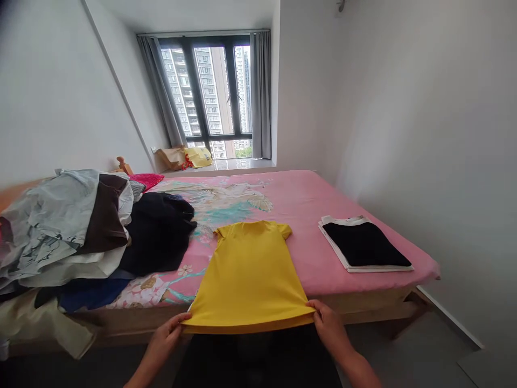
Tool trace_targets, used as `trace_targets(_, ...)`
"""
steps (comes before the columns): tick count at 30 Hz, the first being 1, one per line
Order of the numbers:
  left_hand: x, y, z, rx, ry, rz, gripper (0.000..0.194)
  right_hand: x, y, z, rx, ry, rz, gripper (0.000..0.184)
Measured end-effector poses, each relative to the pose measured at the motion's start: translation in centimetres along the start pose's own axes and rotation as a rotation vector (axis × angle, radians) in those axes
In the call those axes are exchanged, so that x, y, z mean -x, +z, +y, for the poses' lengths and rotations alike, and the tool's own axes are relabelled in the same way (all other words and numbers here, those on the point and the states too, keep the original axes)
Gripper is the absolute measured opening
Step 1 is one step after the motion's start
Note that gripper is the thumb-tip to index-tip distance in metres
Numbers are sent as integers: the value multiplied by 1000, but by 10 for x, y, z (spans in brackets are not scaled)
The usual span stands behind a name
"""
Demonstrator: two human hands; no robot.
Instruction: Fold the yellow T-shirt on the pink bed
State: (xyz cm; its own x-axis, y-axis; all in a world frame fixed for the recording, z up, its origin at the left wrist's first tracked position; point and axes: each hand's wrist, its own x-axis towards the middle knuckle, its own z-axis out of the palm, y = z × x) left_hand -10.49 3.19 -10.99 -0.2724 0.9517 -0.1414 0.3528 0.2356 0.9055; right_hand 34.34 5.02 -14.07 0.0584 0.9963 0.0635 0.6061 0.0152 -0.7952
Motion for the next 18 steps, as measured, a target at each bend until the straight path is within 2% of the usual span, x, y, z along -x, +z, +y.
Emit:
trace_targets(2,17,7,-27,140,-69,44,38,22,16,19,-40,71,22,44)
trace_targets(5,37,13,-45,368,-158,79,37,45,25,33,-102,113,94,46)
trace_targets(8,51,16,-42,502,-248,100,36,60,25,36,-158,97,141,44)
trace_targets(11,59,16,-31,541,-323,94,37,70,24,36,-191,92,159,41)
trace_targets(15,59,16,-20,426,-328,84,39,75,23,31,-208,140,131,39)
trace_targets(18,55,16,-21,406,-290,64,45,76,20,23,-220,139,147,38)
